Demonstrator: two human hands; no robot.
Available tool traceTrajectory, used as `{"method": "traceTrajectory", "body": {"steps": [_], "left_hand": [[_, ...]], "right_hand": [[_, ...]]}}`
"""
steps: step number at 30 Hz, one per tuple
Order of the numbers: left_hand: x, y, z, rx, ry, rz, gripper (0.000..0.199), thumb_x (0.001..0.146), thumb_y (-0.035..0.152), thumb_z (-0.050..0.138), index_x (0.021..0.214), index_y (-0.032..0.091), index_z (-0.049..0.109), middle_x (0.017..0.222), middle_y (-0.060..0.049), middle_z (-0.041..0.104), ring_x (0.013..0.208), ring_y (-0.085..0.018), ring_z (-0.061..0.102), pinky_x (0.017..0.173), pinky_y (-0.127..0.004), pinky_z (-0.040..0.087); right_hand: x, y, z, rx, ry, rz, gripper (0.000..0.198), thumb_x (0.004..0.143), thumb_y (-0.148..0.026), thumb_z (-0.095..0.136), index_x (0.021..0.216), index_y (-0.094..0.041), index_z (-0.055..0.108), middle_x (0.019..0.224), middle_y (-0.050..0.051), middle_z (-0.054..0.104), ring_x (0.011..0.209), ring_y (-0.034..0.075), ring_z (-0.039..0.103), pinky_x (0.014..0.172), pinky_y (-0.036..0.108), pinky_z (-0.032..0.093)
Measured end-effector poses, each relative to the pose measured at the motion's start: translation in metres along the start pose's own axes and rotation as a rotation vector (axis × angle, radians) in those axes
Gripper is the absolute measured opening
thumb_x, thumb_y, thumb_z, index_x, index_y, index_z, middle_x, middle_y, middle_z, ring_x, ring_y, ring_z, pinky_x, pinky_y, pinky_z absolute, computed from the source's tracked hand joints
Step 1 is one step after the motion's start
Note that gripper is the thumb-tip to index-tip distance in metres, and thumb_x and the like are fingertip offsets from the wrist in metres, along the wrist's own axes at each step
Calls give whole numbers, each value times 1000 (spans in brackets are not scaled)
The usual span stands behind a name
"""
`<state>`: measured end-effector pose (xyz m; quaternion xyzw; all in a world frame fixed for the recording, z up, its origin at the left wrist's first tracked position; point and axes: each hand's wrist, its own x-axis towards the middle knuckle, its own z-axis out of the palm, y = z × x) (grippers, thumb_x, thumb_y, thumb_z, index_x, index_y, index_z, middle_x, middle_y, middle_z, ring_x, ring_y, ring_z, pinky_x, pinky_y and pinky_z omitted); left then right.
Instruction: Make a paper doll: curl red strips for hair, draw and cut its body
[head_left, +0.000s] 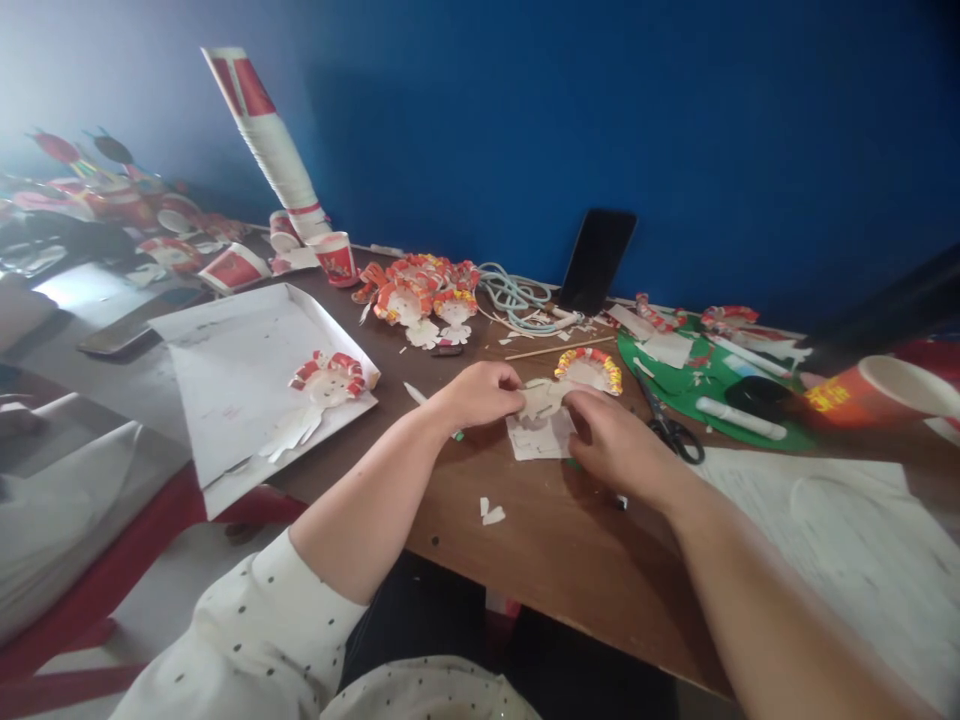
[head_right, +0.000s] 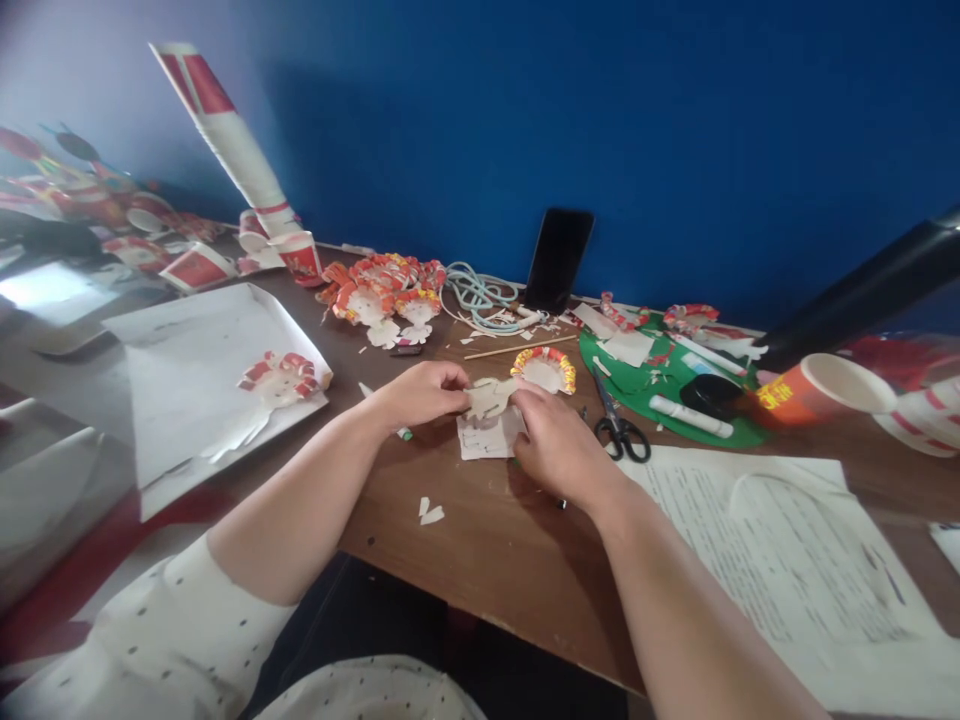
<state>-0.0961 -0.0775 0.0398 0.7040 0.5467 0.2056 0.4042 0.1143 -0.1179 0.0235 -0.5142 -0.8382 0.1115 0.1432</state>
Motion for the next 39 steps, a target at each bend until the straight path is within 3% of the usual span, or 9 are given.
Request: {"method": "traceTrajectory", "body": {"steps": [2, 5, 9, 11, 16, 23, 27, 31, 39], "left_hand": [[0, 0, 0, 72, -35, 21, 13, 68, 28, 62, 75, 18, 66, 73, 0, 68, 67, -12, 58, 58, -22, 39], [-1, -3, 2, 43, -130, -5, 14, 68, 30, 62, 73, 17, 64, 67, -1, 67, 61, -13, 61, 52, -22, 39], [-4, -5, 4, -23, -243, -108, 14, 70, 30, 61, 75, 18, 64, 66, -2, 68, 54, -14, 63, 47, -21, 40], [-6, -3, 3, 6, -221, -87, 14, 71, 30, 59, 72, 17, 64, 66, -2, 68, 53, -13, 62, 47, -21, 40], [-10, 7, 0, 44, 54, -25, 16, 74, 32, 60, 71, 17, 67, 66, -1, 67, 56, -10, 57, 54, -21, 41], [-16, 10, 9, -141, -214, -97, 12, 72, 27, 64, 75, 16, 65, 62, -1, 67, 48, -11, 59, 47, -21, 45], [-19, 11, 10, -77, -277, -114, 12, 71, 27, 62, 67, 16, 65, 59, -3, 67, 51, -13, 62, 48, -21, 47], [-23, 14, 7, -13, -338, -99, 21, 73, 29, 58, 57, 16, 63, 61, -4, 70, 51, -12, 62, 49, -21, 45], [-24, 19, 7, -62, -392, -99, 28, 78, 33, 57, 56, 16, 65, 63, -4, 72, 49, -10, 56, 48, -19, 41]], "right_hand": [[0, 1, -2, 39, 77, 56, 36, 74, -9, 48, 107, -19, 60, 128, 12, 60, 119, 25, 56, 97, 37, 44], [-5, -7, -13, 1, 143, 288, 31, 80, -17, 51, 110, -20, 61, 106, 11, 70, 93, 25, 67, 80, 37, 48], [-18, -26, -26, -222, -47, 415, 23, 85, -43, 57, 92, -21, 62, 75, 10, 69, 71, 28, 66, 58, 34, 40], [-24, -31, -26, -287, -144, 402, 28, 84, -49, 58, 84, -21, 61, 73, 10, 67, 67, 27, 65, 55, 33, 36], [-30, -26, -16, -269, -164, 336, 27, 85, -48, 59, 90, -23, 64, 93, 9, 66, 77, 25, 66, 59, 32, 40], [-25, -9, -8, -88, -17, 286, 23, 90, -32, 51, 105, -23, 65, 107, 7, 66, 84, 20, 67, 69, 30, 46], [-25, -5, -11, -6, 35, 324, 24, 86, -28, 54, 107, -22, 65, 100, 7, 71, 83, 20, 68, 68, 29, 46], [-26, -6, -16, 53, -8, 367, 25, 85, -40, 59, 102, -23, 67, 82, 4, 74, 74, 21, 69, 63, 30, 44], [-23, -14, -18, 232, -34, 425, 32, 83, -40, 60, 109, -21, 64, 82, 6, 74, 62, 18, 66, 57, 29, 43]]}}
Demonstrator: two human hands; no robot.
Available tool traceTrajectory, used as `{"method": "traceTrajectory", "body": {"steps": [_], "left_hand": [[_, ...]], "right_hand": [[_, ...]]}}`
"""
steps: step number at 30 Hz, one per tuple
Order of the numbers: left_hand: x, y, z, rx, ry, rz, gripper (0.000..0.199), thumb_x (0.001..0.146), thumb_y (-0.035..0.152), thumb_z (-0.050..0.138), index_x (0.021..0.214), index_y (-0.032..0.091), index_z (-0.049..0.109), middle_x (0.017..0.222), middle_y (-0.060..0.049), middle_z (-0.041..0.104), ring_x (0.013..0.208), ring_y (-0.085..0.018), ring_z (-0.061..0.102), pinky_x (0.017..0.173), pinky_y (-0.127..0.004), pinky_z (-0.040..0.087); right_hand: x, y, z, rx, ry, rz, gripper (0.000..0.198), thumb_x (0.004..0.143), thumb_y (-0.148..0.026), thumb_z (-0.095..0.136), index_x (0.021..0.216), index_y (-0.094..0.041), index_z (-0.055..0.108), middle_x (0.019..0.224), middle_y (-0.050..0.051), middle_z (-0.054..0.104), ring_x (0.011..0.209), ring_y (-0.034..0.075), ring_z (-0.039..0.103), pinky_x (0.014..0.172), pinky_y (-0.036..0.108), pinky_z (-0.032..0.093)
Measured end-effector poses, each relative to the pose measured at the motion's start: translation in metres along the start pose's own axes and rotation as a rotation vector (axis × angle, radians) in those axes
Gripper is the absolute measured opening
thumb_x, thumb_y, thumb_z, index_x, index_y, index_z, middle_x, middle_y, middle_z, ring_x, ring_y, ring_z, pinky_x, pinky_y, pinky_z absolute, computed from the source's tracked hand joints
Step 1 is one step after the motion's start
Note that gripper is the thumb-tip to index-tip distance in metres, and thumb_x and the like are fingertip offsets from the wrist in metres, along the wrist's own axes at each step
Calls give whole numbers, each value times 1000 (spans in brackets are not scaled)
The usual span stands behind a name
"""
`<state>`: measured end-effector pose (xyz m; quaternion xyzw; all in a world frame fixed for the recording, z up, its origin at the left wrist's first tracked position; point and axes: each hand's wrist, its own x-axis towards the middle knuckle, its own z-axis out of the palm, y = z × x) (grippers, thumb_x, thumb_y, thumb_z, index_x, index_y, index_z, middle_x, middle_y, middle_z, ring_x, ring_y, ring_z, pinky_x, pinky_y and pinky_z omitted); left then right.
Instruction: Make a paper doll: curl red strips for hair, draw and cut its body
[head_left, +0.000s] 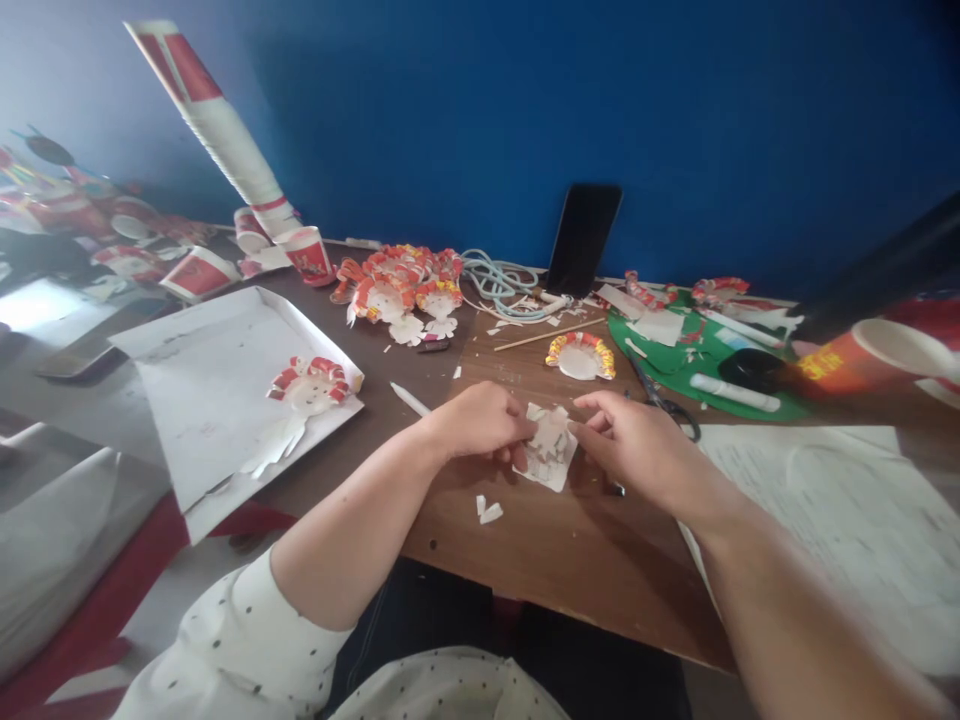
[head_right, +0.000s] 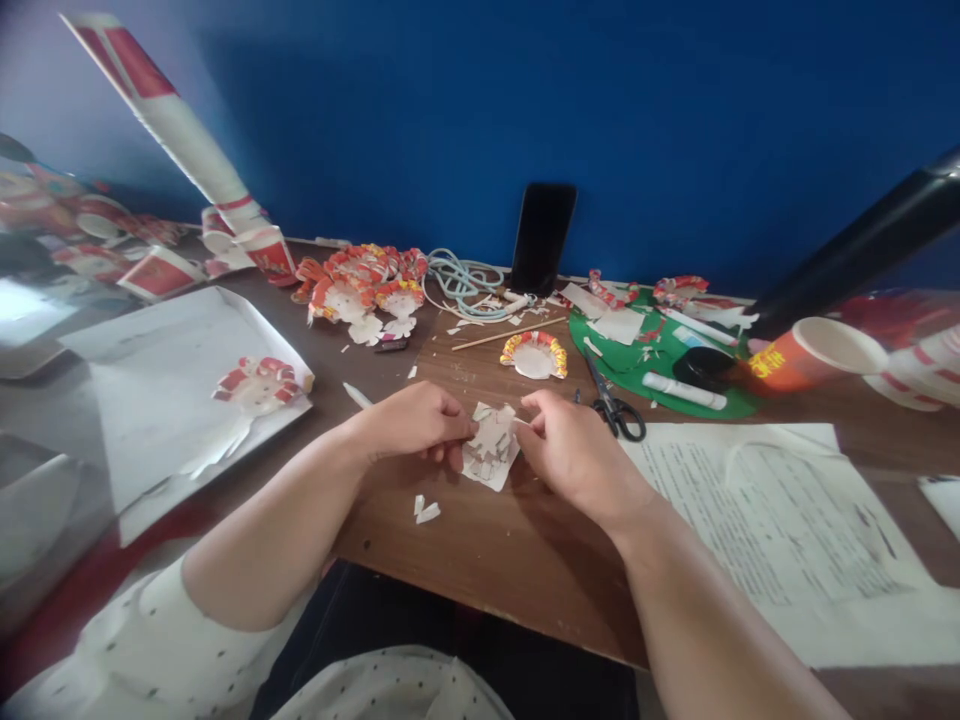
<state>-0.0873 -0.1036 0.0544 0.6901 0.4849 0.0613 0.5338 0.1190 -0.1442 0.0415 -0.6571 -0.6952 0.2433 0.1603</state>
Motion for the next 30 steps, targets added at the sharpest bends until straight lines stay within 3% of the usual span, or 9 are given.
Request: {"method": "traceTrajectory", "body": {"steps": [5, 9, 12, 16, 18, 24, 30], "left_hand": [[3, 0, 3, -118, -70, 1, 27, 79, 33, 60, 60, 15, 65, 67, -5, 74, 49, -9, 55, 49, -20, 41], [1, -2, 1, -80, -96, -13, 27, 79, 39, 63, 68, 15, 69, 64, -5, 73, 48, -10, 56, 51, -22, 41], [0, -4, -3, 33, 2, 44, 34, 82, 45, 59, 67, 17, 70, 58, -3, 70, 53, -12, 59, 58, -23, 43], [2, -7, -3, 229, 258, 122, 28, 83, 41, 58, 68, 20, 69, 71, -3, 73, 67, -16, 63, 63, -26, 41], [4, -8, 1, 305, 309, 155, 20, 80, 37, 60, 74, 20, 70, 80, -3, 74, 74, -18, 64, 65, -27, 41], [5, -10, 9, 410, 328, 171, 18, 75, 23, 62, 91, 17, 69, 95, -8, 72, 87, -22, 65, 73, -30, 45], [3, -8, 9, 445, 318, 190, 17, 77, 19, 58, 90, 17, 68, 90, -7, 72, 84, -22, 65, 73, -30, 46]], "right_hand": [[3, -1, -2, 238, -91, 131, 39, 84, -36, 59, 120, -20, 56, 72, 2, 72, 46, 15, 61, 46, 27, 44], [5, 1, -1, 372, -103, 157, 28, 79, -31, 65, 104, -20, 59, 68, 2, 71, 44, 14, 61, 44, 25, 46], [6, 1, 3, 398, -121, 164, 22, 78, -30, 66, 96, -19, 61, 68, 3, 70, 47, 15, 63, 45, 25, 48], [6, 2, 10, 341, -93, 129, 19, 79, -30, 65, 95, -21, 64, 77, 4, 72, 58, 17, 67, 48, 25, 49], [6, 4, 13, 281, -61, 82, 18, 79, -31, 64, 95, -22, 65, 81, 4, 73, 64, 17, 68, 53, 26, 51], [8, 5, 17, 130, 12, -39, 21, 82, -30, 60, 99, -23, 68, 89, 5, 75, 78, 20, 69, 69, 30, 51], [6, 1, 22, 35, 57, -72, 21, 84, -29, 57, 100, -22, 70, 89, 3, 74, 82, 19, 68, 72, 29, 49]]}}
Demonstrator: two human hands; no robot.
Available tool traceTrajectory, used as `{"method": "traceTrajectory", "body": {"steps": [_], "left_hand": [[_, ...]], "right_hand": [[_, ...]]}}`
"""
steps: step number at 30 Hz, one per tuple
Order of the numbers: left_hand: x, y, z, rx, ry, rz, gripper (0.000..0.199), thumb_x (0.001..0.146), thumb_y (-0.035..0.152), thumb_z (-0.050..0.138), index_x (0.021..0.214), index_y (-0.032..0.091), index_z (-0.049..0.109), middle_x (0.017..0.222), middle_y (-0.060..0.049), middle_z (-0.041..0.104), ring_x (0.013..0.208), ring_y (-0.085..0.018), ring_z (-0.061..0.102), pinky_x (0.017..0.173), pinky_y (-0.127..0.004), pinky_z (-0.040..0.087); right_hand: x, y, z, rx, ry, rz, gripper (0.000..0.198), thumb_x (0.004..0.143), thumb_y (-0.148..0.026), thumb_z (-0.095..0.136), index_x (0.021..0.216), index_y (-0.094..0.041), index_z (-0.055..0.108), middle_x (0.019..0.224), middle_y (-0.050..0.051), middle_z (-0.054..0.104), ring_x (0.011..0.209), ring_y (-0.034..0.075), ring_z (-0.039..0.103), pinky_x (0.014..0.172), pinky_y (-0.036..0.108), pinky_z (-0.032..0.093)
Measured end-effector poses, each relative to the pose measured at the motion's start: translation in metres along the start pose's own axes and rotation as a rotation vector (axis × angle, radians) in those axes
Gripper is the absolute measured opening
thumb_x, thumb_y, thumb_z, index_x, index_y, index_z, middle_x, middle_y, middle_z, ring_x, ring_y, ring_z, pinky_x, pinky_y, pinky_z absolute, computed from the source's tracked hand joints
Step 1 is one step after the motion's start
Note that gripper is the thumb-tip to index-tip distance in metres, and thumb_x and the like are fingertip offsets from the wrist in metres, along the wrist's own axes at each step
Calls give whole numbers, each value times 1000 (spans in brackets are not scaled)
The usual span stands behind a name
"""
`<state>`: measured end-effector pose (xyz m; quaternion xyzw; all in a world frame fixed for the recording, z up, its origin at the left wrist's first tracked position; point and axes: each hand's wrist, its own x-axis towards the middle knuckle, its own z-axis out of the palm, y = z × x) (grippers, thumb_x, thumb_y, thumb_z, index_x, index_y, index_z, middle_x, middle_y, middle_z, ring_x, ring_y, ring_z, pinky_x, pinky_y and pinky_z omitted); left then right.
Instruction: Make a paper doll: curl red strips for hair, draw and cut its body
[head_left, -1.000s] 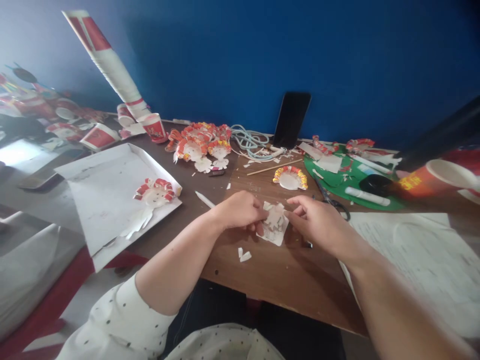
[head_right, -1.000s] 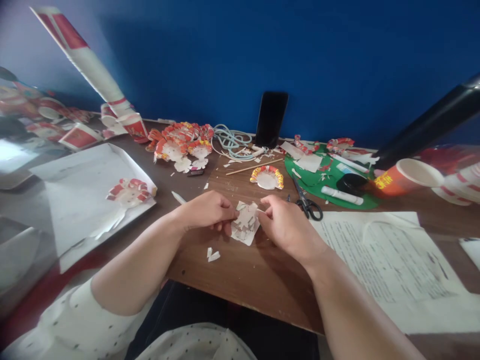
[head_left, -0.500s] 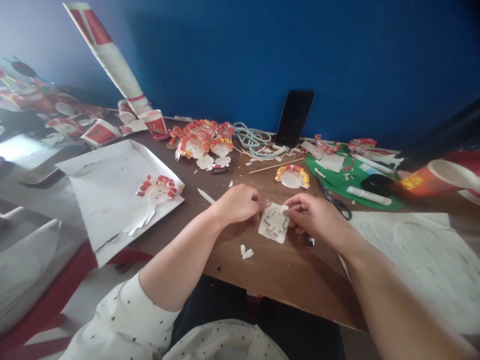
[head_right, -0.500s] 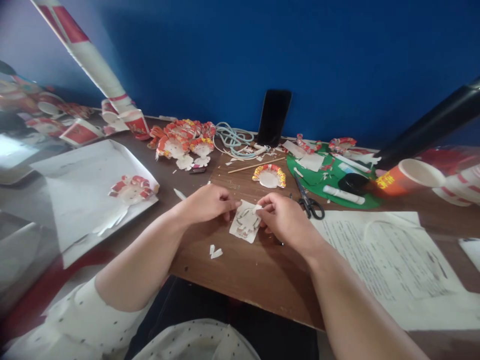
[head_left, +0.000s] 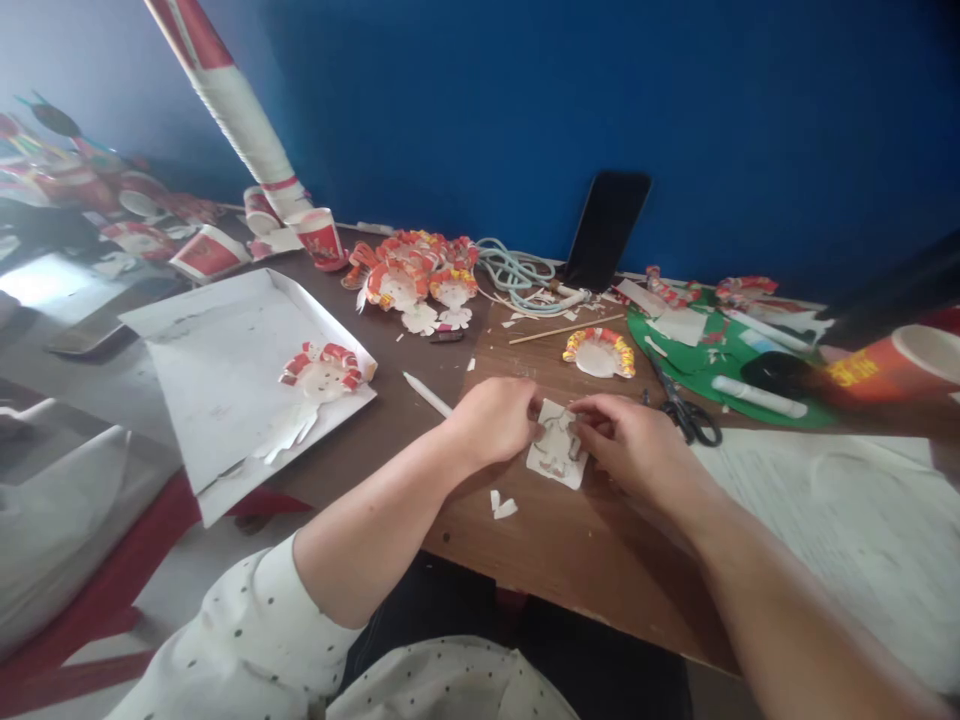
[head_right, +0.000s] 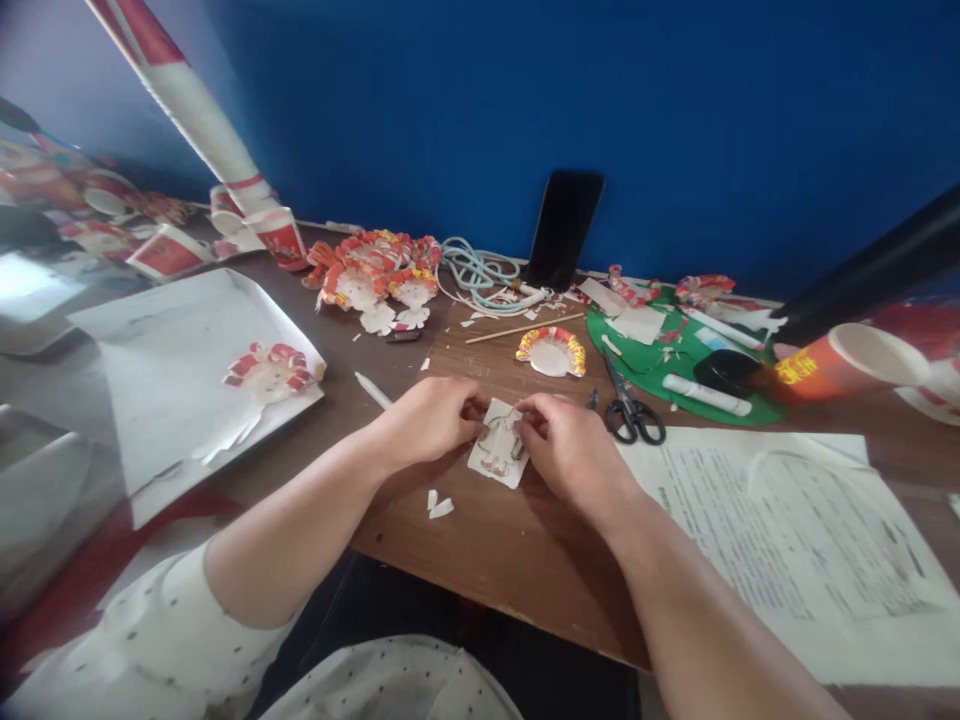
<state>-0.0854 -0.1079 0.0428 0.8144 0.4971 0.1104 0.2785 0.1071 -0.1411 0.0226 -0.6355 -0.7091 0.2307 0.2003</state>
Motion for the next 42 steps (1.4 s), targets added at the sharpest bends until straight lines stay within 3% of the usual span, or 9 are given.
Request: {"method": "traceTrajectory", "body": {"steps": [13, 37, 42], "left_hand": [[-1, 3, 1, 1, -1, -25, 17, 79, 22, 58, 93, 17, 68, 89, -6, 72, 83, -21, 66, 71, -29, 45], [-6, 7, 4, 227, -2, 0, 13, 86, 19, 50, 92, 16, 61, 92, -8, 70, 87, -24, 66, 77, -34, 49], [-7, 7, 6, 253, 121, 49, 15, 85, 21, 54, 96, 15, 61, 98, -9, 66, 89, -22, 63, 78, -33, 49]], "right_hand": [[0, 0, 3, -82, 38, -34, 21, 84, -27, 57, 99, -23, 71, 86, 2, 72, 75, 16, 66, 68, 26, 47], [-1, -6, 7, -142, 42, -26, 20, 84, -21, 56, 99, -19, 70, 96, 7, 70, 81, 18, 66, 71, 27, 47], [-1, -12, 5, -240, 19, -17, 20, 86, -19, 54, 98, -16, 69, 94, 9, 68, 80, 19, 64, 71, 27, 45]]}}
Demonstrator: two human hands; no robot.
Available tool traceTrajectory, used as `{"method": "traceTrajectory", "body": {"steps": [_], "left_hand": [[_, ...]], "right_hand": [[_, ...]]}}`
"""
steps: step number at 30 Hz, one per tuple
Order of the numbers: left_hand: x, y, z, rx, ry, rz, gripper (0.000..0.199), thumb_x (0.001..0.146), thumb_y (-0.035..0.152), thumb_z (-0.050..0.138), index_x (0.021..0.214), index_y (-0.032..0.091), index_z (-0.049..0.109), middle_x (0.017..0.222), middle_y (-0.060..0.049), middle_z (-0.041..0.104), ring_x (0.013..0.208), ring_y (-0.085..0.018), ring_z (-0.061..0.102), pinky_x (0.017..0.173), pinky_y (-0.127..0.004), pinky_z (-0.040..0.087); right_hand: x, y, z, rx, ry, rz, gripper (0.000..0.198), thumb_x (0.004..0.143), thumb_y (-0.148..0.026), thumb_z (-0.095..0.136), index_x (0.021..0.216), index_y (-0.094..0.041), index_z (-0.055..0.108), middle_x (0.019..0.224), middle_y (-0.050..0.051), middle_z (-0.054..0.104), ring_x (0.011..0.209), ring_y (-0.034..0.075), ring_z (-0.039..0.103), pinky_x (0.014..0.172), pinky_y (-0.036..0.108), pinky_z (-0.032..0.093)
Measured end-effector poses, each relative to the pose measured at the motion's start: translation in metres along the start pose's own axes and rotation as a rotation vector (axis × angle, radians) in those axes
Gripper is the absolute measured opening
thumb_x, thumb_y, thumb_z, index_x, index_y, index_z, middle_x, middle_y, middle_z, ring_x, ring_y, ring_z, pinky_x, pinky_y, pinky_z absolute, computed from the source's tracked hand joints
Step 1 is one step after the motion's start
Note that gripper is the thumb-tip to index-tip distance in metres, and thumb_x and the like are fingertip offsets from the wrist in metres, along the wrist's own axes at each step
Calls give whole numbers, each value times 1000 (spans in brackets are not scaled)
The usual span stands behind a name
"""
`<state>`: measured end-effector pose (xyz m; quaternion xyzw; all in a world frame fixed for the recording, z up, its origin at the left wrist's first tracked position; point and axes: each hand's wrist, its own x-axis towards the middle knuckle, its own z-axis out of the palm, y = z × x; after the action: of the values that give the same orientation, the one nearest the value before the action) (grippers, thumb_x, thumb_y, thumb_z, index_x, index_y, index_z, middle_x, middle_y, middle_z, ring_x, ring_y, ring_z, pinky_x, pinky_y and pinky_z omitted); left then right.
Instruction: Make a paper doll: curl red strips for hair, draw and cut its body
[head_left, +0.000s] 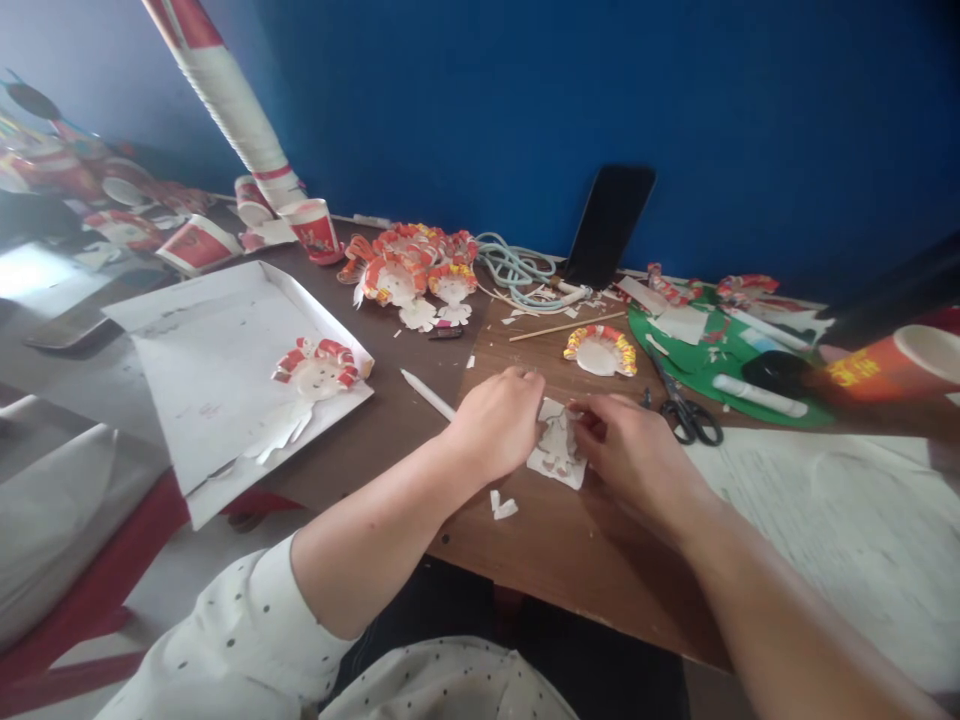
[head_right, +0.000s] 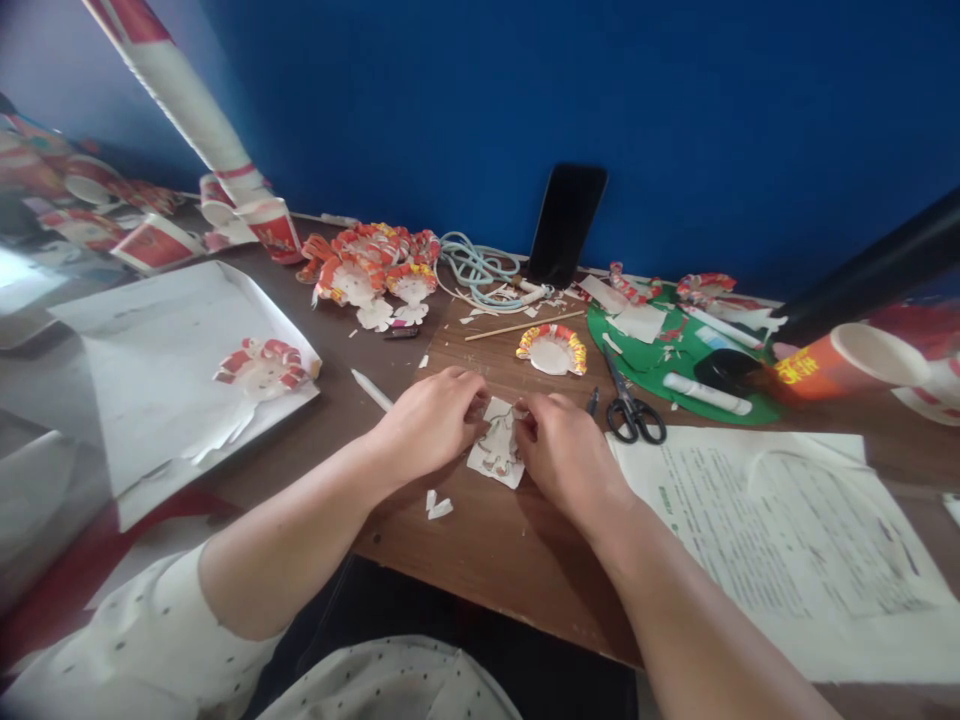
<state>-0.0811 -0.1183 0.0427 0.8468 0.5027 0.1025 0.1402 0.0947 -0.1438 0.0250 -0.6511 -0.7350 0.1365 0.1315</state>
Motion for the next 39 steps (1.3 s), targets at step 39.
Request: {"method": "traceTrajectory", "body": {"steps": [39], "left_hand": [[-24, 43, 21, 410, -187, 415, 23, 83, 12, 54, 96, 9, 72, 97, -17, 67, 95, -28, 64, 88, -40, 45]], "right_hand": [[3, 39, -59, -823, -264, -262, 30, 78, -3, 50, 103, -18, 58, 80, 5, 63, 56, 15, 56, 48, 29, 18]]}}
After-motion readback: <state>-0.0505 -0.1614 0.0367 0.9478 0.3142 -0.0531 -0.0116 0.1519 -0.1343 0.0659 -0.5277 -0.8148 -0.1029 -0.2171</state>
